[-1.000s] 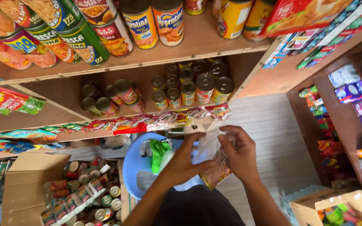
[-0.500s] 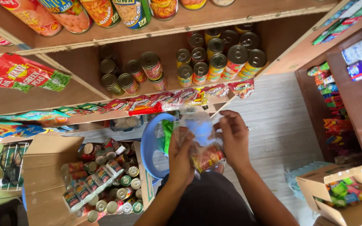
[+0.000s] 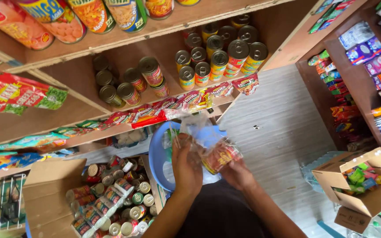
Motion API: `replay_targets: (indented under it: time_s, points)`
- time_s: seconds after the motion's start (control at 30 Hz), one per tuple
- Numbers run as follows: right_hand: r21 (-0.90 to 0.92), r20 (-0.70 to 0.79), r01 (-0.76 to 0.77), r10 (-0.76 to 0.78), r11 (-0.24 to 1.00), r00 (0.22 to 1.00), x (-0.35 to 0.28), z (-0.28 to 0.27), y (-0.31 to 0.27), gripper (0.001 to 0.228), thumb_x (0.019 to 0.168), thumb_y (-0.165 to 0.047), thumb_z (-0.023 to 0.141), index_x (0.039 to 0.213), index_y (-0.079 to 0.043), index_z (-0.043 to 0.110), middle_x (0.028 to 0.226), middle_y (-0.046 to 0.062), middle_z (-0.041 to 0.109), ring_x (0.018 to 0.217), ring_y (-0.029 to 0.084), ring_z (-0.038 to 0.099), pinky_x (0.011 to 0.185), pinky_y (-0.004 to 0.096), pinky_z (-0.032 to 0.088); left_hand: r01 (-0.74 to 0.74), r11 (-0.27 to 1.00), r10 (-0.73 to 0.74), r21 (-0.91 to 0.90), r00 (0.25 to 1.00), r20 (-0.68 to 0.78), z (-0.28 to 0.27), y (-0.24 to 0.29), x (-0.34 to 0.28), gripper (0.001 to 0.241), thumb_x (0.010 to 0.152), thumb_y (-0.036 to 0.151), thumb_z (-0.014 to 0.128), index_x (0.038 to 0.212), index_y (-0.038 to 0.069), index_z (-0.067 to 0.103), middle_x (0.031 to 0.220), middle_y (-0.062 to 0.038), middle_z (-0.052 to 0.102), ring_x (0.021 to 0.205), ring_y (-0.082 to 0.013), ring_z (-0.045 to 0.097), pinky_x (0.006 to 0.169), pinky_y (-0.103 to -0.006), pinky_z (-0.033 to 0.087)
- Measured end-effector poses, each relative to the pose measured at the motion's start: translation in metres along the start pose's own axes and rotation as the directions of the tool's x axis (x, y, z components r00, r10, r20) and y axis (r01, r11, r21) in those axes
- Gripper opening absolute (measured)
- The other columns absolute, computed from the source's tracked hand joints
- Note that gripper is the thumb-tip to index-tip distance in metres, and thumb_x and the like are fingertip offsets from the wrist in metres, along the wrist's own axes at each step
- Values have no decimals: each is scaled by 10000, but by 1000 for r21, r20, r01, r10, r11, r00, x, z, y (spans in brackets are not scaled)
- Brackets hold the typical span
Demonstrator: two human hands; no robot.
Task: Stocking and organizing various canned goods on a grocery store shelf.
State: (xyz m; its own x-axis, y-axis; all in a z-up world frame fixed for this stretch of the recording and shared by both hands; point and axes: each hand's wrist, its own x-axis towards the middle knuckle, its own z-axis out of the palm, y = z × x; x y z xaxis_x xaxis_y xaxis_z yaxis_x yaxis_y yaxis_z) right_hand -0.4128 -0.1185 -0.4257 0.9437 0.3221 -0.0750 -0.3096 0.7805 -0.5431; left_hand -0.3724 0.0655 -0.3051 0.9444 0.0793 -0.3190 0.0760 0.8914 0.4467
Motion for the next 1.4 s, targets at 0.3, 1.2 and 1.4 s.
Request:
replay_targets:
  time_s: [0.3, 1.2, 1.4]
  points:
    - [-231, -240, 80, -137, 970, 961, 12, 39, -41, 859, 795, -123, 791, 1526, -159, 341, 1313, 92, 594, 1141, 247, 577, 881, 439, 498, -505, 415, 545, 757, 804, 238, 6, 50, 1, 516, 894, 76, 719, 1324, 60, 433, 1234, -64, 503, 1090, -159, 503, 905, -342, 467]
    - [-809, -153, 1, -212, 588, 965, 27, 77, -68, 437, 1066, -290, 428, 1369, 9, 525, 1233, 111, 669, 1155, 179, 609, 1031, 347, 483, -277, 363, -434, 890, 795, 424, 29, 64, 5, 621, 815, 0, 728, 1398, 97, 537, 1361, -76, 608, 873, -135, 711, 693, -271, 596]
    - [-905, -110, 44, -334, 424, 936, 32, 97, -76, 483, 1087, -379, 407, 1306, 12, 586, 1170, 107, 705, 1112, 180, 632, 1015, 333, 493, -473, 261, -119, 841, 849, 514, 13, 35, -6, 601, 778, 89, 883, 1308, 62, 601, 1261, -91, 694, 1117, -188, 690, 902, -334, 558]
